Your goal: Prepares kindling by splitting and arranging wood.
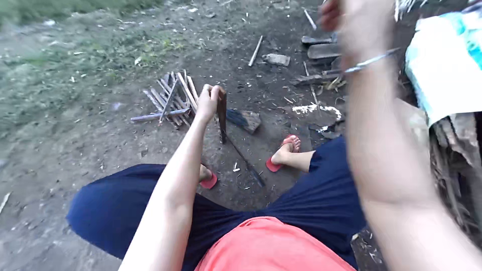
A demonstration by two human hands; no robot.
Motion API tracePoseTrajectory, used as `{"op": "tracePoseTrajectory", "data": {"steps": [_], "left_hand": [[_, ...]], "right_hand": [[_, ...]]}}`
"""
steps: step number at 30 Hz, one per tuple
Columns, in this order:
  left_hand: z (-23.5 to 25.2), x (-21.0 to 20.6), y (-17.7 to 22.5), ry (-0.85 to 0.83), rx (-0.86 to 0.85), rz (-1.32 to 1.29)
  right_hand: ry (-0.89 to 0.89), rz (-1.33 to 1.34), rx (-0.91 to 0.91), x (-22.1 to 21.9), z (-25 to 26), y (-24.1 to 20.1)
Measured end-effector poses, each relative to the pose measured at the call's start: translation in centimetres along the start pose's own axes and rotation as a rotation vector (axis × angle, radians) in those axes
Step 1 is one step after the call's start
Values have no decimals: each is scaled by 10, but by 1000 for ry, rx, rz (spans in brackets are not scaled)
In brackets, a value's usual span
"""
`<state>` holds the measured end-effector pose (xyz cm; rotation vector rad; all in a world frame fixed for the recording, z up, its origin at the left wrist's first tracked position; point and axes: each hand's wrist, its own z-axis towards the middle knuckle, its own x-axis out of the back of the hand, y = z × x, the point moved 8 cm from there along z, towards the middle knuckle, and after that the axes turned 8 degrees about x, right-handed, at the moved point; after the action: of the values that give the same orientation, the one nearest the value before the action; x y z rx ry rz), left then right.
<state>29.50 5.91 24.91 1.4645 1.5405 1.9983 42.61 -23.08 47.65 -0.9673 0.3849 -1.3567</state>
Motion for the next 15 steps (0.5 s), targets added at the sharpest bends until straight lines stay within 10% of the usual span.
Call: {"op": "tracePoseTrajectory", "data": {"steps": [6, 15], "left_hand": [[-6, -18, -6, 63, -48, -135], [-20, -27, -10, 152, -85, -297]], "right_hand": [[-308, 321, -298, -238, -98, 126], [-61, 520, -312, -287, -104, 161]]}}
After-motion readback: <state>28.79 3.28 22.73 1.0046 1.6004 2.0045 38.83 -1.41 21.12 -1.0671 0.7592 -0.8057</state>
